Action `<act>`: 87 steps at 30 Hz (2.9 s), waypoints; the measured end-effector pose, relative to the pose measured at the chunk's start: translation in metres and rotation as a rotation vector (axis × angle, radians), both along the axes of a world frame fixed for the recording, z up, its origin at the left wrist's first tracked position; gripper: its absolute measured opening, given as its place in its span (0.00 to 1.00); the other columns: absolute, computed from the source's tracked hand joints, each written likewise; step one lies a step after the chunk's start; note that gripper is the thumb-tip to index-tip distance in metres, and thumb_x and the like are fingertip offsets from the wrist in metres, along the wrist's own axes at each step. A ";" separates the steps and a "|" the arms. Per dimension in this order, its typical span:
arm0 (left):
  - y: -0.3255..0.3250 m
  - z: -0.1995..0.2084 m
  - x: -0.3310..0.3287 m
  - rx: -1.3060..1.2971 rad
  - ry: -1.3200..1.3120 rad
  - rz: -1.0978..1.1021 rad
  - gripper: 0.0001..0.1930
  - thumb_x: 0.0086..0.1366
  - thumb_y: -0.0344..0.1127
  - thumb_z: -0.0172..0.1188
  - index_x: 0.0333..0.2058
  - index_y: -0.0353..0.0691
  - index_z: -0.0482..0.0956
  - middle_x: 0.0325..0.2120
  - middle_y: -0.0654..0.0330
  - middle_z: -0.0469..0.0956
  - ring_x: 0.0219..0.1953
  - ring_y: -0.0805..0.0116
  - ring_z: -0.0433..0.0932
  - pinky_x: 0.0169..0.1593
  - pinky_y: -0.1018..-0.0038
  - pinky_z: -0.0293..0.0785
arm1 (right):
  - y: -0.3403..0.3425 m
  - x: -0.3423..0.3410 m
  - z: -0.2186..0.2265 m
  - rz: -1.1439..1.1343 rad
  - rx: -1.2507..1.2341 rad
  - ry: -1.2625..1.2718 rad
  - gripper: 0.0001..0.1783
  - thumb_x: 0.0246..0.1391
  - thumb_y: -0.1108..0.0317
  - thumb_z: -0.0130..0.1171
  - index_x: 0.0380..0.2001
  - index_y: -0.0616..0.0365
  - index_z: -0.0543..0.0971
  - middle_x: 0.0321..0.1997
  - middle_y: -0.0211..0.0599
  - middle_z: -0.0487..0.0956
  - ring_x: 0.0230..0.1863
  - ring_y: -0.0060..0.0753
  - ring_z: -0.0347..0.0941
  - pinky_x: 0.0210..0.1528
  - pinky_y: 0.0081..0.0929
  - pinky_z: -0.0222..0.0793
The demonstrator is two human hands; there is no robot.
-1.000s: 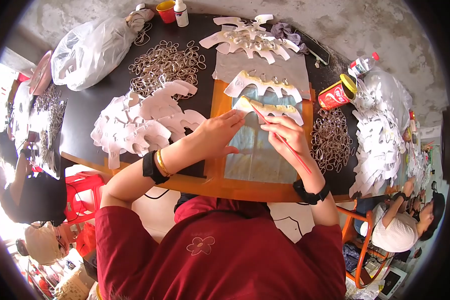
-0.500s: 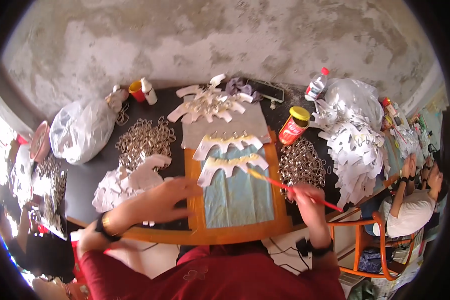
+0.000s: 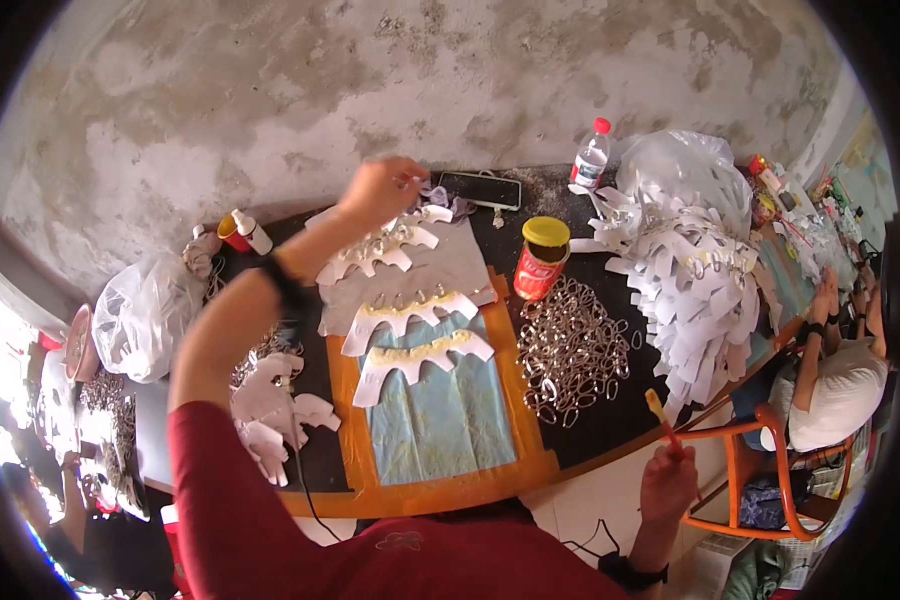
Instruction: Applying adhesive to shoe upper material pieces using a brush.
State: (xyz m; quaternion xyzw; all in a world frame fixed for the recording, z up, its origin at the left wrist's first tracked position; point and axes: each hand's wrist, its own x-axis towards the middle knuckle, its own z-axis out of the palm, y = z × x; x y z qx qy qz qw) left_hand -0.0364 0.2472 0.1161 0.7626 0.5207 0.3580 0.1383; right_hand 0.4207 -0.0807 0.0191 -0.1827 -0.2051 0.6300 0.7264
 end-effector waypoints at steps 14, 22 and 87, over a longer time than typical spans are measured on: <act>0.110 -0.129 0.088 0.643 0.909 0.061 0.03 0.50 0.34 0.57 0.25 0.45 0.77 0.29 0.64 0.75 0.40 0.67 0.73 0.45 0.72 0.67 | -0.013 -0.008 0.001 -0.166 -0.177 -0.081 0.12 0.56 0.67 0.56 0.44 0.56 0.75 0.45 0.39 0.77 0.39 0.31 0.69 0.42 0.27 0.69; 0.123 -0.113 0.077 0.632 0.602 0.096 0.02 0.50 0.34 0.55 0.22 0.45 0.75 0.22 0.61 0.76 0.33 0.63 0.76 0.42 0.69 0.69 | -0.010 -0.010 -0.006 -0.186 -0.181 -0.130 0.13 0.56 0.67 0.57 0.44 0.57 0.75 0.44 0.40 0.77 0.38 0.31 0.69 0.41 0.27 0.68; -0.368 -0.104 -0.328 -0.227 0.347 1.027 0.28 0.44 0.48 0.70 0.39 0.36 0.72 0.39 0.51 0.76 0.45 0.51 0.74 0.46 0.60 0.71 | -0.018 -0.159 0.030 0.303 0.176 -0.215 0.12 0.55 0.73 0.50 0.41 0.59 0.78 0.43 0.45 0.79 0.38 0.33 0.71 0.40 0.32 0.64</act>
